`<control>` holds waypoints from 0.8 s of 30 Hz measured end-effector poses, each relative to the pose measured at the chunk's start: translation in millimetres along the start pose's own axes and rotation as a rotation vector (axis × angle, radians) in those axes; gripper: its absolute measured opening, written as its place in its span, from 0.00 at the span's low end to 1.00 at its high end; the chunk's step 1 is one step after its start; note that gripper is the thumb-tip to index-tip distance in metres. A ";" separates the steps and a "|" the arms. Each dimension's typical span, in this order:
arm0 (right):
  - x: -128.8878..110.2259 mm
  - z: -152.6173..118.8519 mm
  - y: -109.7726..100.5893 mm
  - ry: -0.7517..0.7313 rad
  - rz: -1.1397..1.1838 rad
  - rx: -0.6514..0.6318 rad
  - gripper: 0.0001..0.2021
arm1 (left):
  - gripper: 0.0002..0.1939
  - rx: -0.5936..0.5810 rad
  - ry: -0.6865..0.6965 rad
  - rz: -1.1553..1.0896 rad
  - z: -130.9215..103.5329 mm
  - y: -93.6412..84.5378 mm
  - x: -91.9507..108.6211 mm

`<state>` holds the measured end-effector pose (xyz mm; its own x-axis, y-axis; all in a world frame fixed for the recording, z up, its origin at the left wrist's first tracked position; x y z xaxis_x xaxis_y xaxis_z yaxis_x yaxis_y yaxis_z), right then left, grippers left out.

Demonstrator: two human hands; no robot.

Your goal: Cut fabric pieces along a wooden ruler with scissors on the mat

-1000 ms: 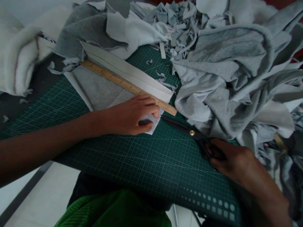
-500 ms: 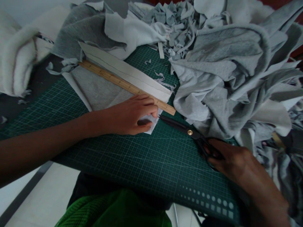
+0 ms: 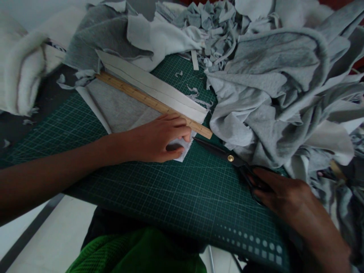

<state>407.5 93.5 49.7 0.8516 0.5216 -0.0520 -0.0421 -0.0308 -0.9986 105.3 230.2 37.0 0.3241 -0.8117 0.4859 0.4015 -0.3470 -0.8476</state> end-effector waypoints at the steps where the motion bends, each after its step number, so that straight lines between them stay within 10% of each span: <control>1: 2.3 -1.0 0.5 0.006 0.003 -0.003 0.19 | 0.04 -0.002 0.002 0.004 0.0 0.1 0.3; 24: 6.8 8.3 3.4 0.042 0.049 -0.028 0.15 | 0.04 0.002 -0.011 -0.002 0.0 0.4 -0.3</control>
<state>408.8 104.0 46.0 0.8701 0.4827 -0.0997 -0.0700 -0.0792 -0.9944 105.4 230.3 36.6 0.3325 -0.8058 0.4900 0.4039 -0.3478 -0.8461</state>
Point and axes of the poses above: each hand's wrist, its own z-axis towards the middle knuckle, its own y-axis out of the palm, x = y × z, the point moved 6 cm from there along z, towards the middle knuckle, and after that the axes turned 1 degree about -y, right-handed, at the moved point
